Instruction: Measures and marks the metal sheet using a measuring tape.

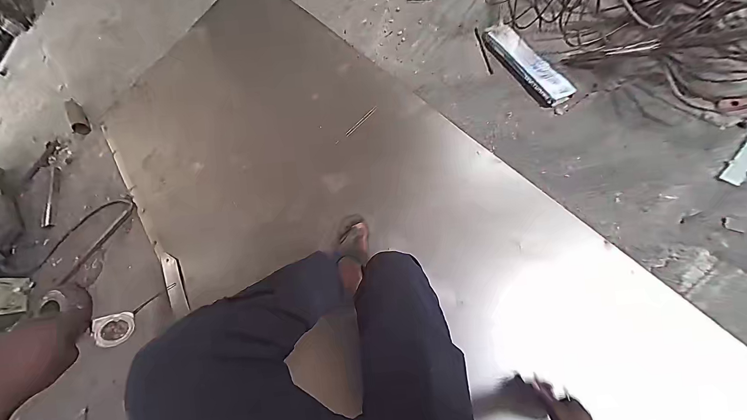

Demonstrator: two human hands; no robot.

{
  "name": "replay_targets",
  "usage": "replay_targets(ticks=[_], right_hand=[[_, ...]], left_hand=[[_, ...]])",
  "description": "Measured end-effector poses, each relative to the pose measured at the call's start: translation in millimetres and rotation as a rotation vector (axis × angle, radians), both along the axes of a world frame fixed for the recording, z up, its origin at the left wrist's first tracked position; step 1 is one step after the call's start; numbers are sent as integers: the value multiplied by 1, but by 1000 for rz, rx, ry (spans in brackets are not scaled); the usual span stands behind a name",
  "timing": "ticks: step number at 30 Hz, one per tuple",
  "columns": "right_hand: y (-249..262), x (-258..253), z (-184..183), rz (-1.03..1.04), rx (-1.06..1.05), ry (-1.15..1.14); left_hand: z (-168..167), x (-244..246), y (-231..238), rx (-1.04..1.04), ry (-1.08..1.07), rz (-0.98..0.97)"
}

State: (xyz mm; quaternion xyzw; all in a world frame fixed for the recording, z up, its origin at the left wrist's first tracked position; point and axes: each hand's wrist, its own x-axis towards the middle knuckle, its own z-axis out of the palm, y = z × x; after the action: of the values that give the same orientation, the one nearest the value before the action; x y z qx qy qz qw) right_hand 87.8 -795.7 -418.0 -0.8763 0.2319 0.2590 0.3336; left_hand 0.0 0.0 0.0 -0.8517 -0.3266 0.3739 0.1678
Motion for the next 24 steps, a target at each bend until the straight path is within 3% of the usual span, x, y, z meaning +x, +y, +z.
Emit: replay_targets(ticks=[3, 5, 11, 17, 24], right_hand=[[94, 139, -26, 376, -101, 175], [148, 187, -26, 489, -180, 233], [164, 184, -20, 447, -243, 255], [167, 189, -26, 500, -246, 253], [172, 191, -22, 552, -264, 270]], left_hand=[[-25, 15, 4, -47, 65, -12], [-63, 33, 11, -98, 17, -115], [-140, 126, -24, -232, 8, -433], [-137, 186, -63, -307, 54, -560], [-152, 172, -71, -299, -57, -697]])
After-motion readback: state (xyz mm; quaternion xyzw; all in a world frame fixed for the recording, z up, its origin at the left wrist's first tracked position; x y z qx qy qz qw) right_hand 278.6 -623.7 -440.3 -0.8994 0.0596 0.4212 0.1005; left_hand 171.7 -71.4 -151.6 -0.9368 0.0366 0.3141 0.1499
